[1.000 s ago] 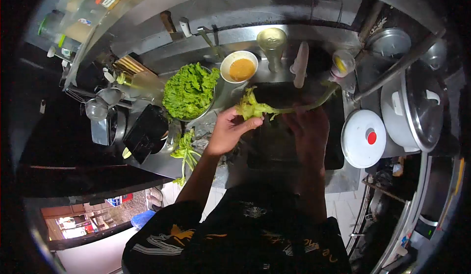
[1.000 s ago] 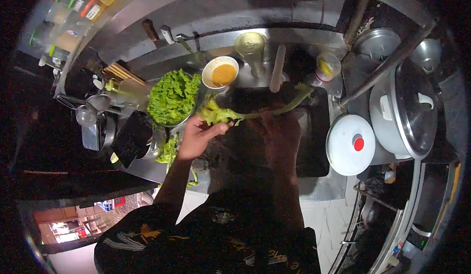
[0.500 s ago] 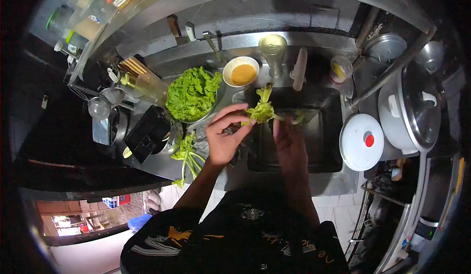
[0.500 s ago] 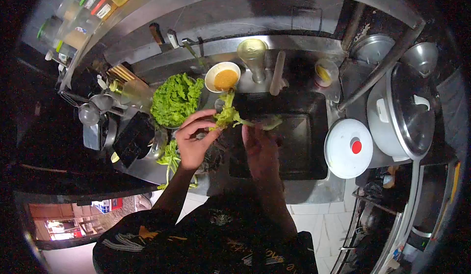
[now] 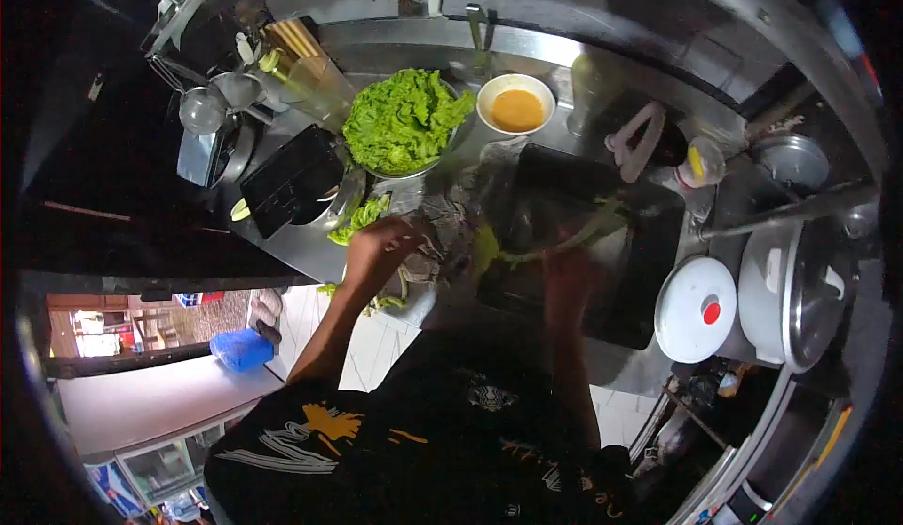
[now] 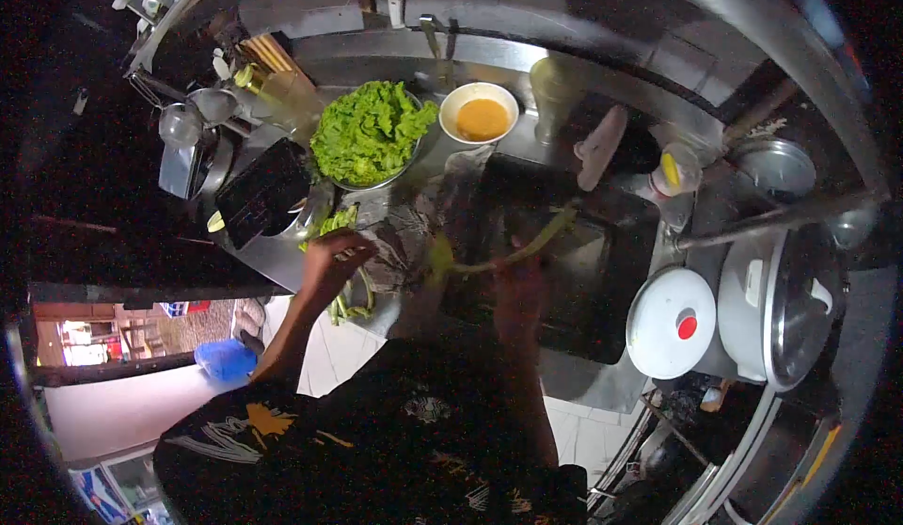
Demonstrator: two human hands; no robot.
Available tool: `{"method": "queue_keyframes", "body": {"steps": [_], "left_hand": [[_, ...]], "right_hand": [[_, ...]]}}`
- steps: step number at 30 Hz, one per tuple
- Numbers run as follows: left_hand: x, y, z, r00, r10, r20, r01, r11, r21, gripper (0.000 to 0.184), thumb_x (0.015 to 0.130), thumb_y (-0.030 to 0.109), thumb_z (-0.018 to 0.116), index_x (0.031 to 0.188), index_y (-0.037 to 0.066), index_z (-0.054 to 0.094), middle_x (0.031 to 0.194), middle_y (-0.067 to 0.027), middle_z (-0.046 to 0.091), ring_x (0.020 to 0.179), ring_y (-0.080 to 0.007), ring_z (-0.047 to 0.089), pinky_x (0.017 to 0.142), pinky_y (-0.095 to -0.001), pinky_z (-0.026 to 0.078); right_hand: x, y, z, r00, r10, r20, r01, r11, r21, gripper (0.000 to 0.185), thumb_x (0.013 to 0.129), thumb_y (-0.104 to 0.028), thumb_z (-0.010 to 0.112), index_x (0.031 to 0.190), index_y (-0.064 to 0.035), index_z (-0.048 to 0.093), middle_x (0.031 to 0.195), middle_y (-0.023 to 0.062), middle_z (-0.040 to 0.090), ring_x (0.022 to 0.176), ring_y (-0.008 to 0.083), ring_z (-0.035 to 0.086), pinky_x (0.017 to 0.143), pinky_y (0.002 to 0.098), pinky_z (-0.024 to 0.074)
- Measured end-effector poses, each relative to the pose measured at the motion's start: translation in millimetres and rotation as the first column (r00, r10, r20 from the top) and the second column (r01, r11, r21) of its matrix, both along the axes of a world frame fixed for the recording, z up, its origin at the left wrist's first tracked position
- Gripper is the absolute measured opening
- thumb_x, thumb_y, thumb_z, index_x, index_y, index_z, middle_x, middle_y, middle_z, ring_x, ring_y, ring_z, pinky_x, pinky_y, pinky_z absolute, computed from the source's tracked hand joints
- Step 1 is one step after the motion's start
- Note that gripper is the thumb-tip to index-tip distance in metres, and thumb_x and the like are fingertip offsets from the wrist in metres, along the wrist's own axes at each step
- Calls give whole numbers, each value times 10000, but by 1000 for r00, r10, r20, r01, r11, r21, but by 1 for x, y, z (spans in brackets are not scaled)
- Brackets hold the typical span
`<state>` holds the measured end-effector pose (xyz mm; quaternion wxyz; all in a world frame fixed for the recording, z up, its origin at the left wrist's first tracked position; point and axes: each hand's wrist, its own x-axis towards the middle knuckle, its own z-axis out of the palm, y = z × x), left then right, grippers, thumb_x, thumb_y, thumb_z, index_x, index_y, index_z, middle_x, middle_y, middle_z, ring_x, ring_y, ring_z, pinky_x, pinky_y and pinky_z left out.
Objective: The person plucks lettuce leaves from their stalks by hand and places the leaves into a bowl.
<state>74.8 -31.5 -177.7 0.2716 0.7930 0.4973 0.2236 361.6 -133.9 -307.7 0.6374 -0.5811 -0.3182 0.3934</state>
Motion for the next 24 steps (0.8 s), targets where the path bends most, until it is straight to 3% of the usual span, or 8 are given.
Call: {"method": "queue_keyframes", "body": {"steps": [2,6,10,13,17,21,23,24], "left_hand": [[-26,-9,9,965,235,114,-239,970,30,87,857,23,766,941,36,781,928,-79,764,743,-171,704,673,-291,550],[-6,-15,111,916,338,217,-398,841,367,81,827,-73,754,866,-2,746,813,-60,727,701,-129,648,624,-249,502],[14,-46,164,868,-59,494,-234,828,510,92,899,98,701,817,64,673,804,-55,646,686,-186,585,619,-305,494],[31,-47,184,739,-380,556,-41,798,601,135,920,210,672,804,142,665,820,-38,602,711,-209,568,620,-345,513],[54,-26,210,648,-554,523,356,827,435,74,792,158,750,838,100,761,813,2,648,707,-180,621,546,-306,511],[56,-10,204,592,-603,535,471,797,379,124,791,179,787,869,88,757,820,-9,660,699,-177,631,549,-302,501],[56,-8,203,590,-601,539,477,798,367,152,790,189,806,885,81,755,823,-14,667,695,-176,636,550,-299,495],[57,-8,203,590,-598,543,480,800,359,166,790,194,815,893,78,754,825,-17,670,693,-176,639,551,-298,493]], "right_hand": [[-18,4,-19,970,142,196,-137,990,-37,397,988,-178,694,1340,-34,583,1110,94,659,1000,171,650,883,375,575],[-106,34,-3,713,456,-533,-545,838,-13,318,984,-182,701,1242,-10,634,1005,65,654,906,125,647,812,351,581],[-212,81,-69,524,609,-595,-708,700,92,359,986,-187,699,1277,3,611,1022,71,671,933,150,670,848,343,588],[-231,87,-82,709,665,-235,-702,696,-150,351,992,-214,697,1257,1,615,1053,86,680,984,179,687,867,355,589],[-189,62,-118,637,649,-416,-712,702,5,367,1005,-288,687,1232,-7,623,1053,101,687,1025,205,691,896,362,572],[-119,70,-118,906,422,-33,-416,872,-257,511,954,-379,737,1313,-45,592,1214,164,646,1211,286,613,1043,448,485],[-96,94,-88,704,277,654,-193,961,-199,793,829,-451,833,1448,-83,500,1432,261,503,1395,403,441,1162,523,353],[-93,106,-74,659,276,700,-156,960,-232,872,791,-459,854,1476,-83,468,1472,280,447,1422,426,388,1178,534,323]]}}
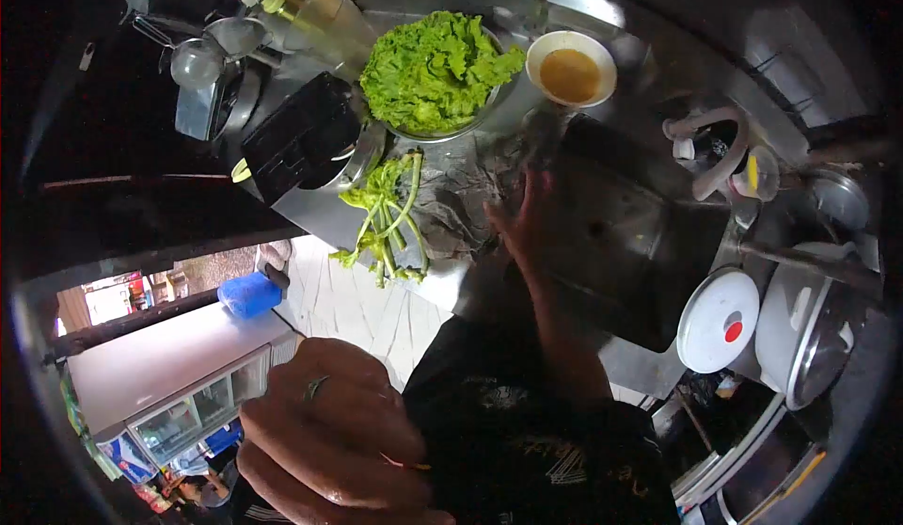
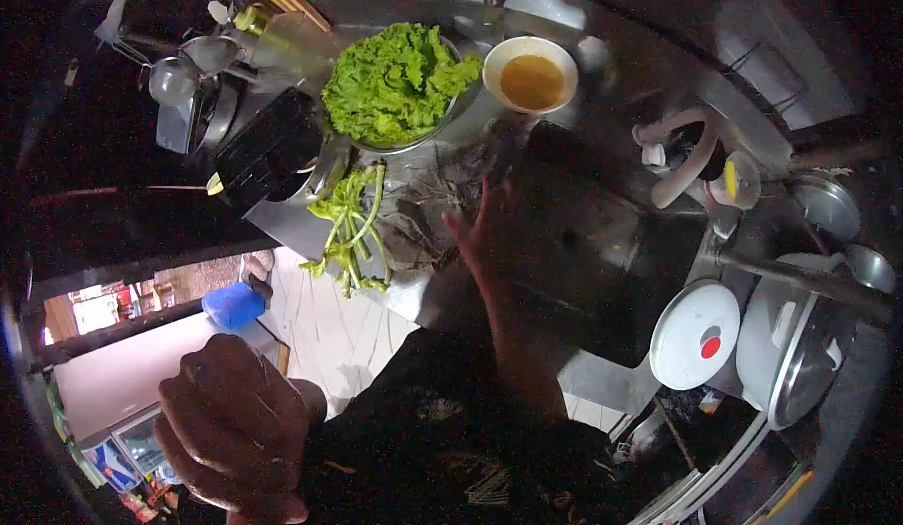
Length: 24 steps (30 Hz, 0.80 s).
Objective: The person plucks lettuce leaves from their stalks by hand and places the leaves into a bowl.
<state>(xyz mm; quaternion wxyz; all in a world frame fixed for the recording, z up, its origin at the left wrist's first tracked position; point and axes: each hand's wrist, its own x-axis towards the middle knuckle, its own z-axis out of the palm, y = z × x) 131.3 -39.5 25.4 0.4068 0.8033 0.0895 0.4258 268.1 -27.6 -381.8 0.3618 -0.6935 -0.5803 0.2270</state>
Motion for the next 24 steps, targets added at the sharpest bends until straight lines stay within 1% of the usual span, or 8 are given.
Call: {"method": "queue_keyframes", "body": {"steps": [4,10,13,14,17,20,21,24], "left_hand": [[-5,-2,5,1000,-1,20,1,1000,-22,226,788,215,852,924,66,750,832,-28,682,685,-173,648,554,-293,482],[-15,0,-44,980,173,-95,-186,968,-166,317,786,246,907,971,47,744,842,-44,701,673,-170,663,558,-286,466],[-12,7,-189,597,422,-683,-782,496,-377,312,813,236,877,1048,77,748,938,-80,740,767,-231,705,675,-334,530],[-26,9,-257,500,378,-779,-821,492,-288,539,827,313,852,1238,19,662,1205,-157,688,1070,-273,675,896,-421,543],[-47,-12,-381,118,589,-800,-650,654,386,895,777,418,861,1481,43,455,1501,-236,470,1364,-412,486,1106,-552,413],[-29,-23,-387,129,499,-857,-567,746,349,1049,769,475,835,1564,48,302,1605,-268,293,1488,-501,253,1184,-621,283],[-19,-23,-387,244,415,-877,-636,751,178,1053,783,424,828,1594,47,271,1656,-266,201,1552,-453,160,1230,-606,166],[0,-24,-458,489,555,-673,-722,690,45,960,828,345,810,1578,37,296,1647,-261,224,1540,-410,227,1225,-556,219]], "right_hand": [[-18,26,-1,990,-52,129,46,998,48,1073,691,-518,900,1529,-66,406,1535,328,354,1465,475,304,1209,554,275],[-26,16,27,976,-9,218,1,999,34,842,773,-482,849,1409,-23,540,1496,282,421,1429,470,366,1186,543,329],[-20,3,12,973,51,225,-54,998,9,643,879,-403,764,1379,-45,573,1509,230,436,1391,458,411,1160,608,328],[-21,-1,-3,979,76,188,-75,997,-14,583,921,-374,728,1384,-58,568,1523,211,431,1378,451,425,1151,642,319],[-21,-16,-47,990,23,141,-40,992,123,421,931,-316,714,1244,-47,631,1321,177,564,1276,419,524,1083,574,405],[-6,-33,-75,994,-19,109,-8,972,237,275,940,-258,700,1103,-36,694,1120,144,697,1175,388,622,1015,505,492],[2,-36,-66,998,17,-53,-10,991,133,290,939,-260,706,1126,-38,687,1113,144,697,1159,376,631,1013,481,493],[19,-49,2,901,-10,-434,-54,989,-135,361,932,-268,728,1207,-45,659,1124,148,690,1141,339,641,1014,415,491]]}}
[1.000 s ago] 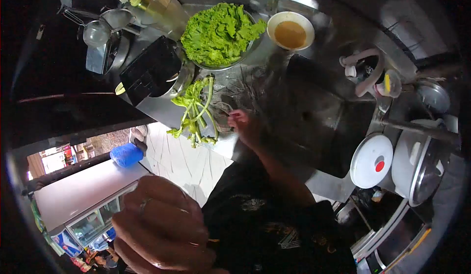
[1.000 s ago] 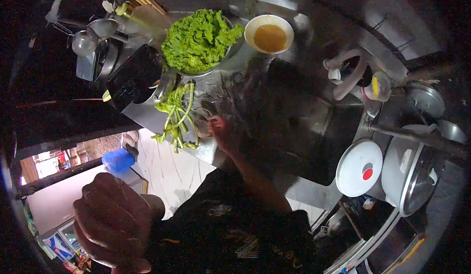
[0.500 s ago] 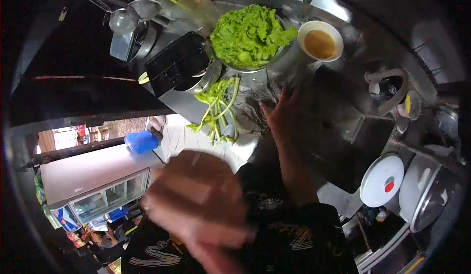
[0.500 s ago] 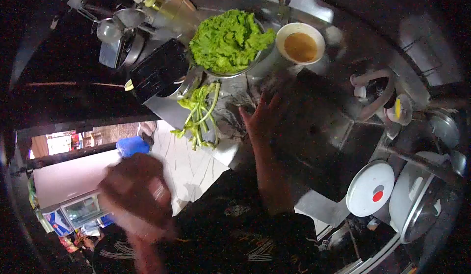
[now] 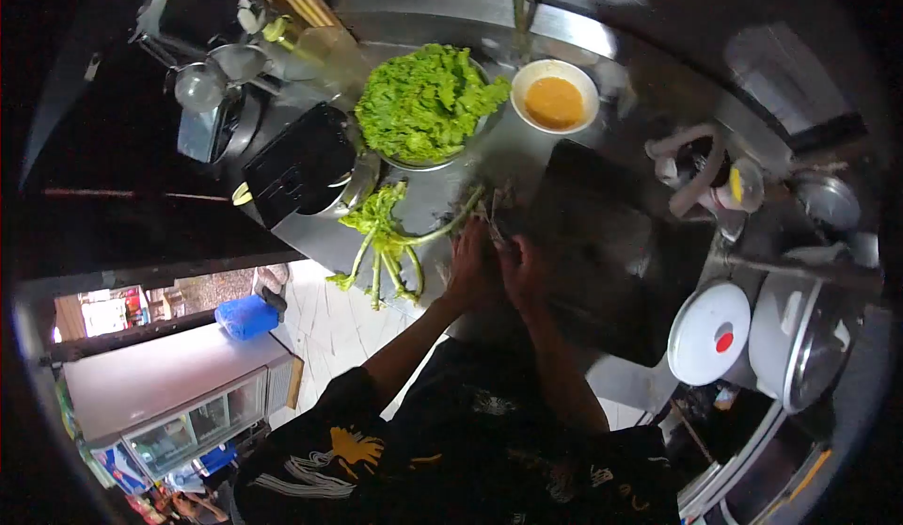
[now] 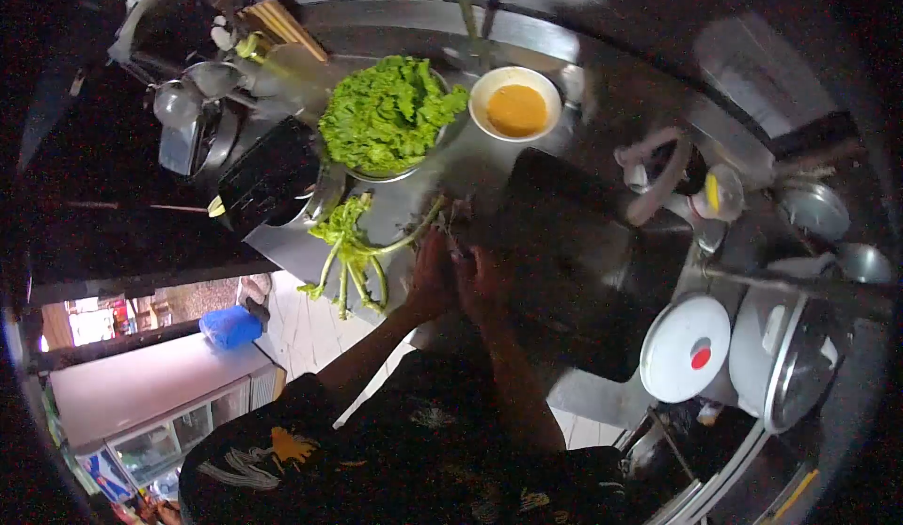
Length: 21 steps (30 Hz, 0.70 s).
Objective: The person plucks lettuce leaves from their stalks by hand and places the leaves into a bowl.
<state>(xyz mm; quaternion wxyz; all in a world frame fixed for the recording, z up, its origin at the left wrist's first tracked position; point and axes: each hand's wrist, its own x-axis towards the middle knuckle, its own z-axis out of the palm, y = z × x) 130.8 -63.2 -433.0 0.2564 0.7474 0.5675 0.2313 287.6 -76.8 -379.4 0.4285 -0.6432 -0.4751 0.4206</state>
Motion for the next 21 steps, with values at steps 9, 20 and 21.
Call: {"method": "queue_keyframes", "body": {"steps": [9,20,21], "left_hand": [[15,12,56,925,195,325,-121,965,-232,666,842,150,770,1438,38,494,1311,-234,639,1192,-361,649,1006,-452,517],[-34,48,92,930,-353,-107,338,931,-135,480,849,199,796,1291,94,641,1226,-140,667,1077,-341,668,949,-464,527],[-41,50,74,883,-386,-268,401,916,2,431,857,190,787,1259,97,661,1205,-135,672,1053,-347,670,938,-467,527]], "right_hand": [[15,24,56,950,41,311,-130,953,273,625,896,-333,788,1398,-66,529,1301,195,618,1200,345,612,1022,438,489],[54,-45,-52,744,-106,-659,220,971,92,475,946,-188,739,1364,-65,549,1256,122,622,1105,218,640,934,367,531],[58,-44,-52,745,-117,-657,238,966,98,475,946,-188,739,1364,-65,549,1256,122,622,1105,218,640,934,367,531]]}}
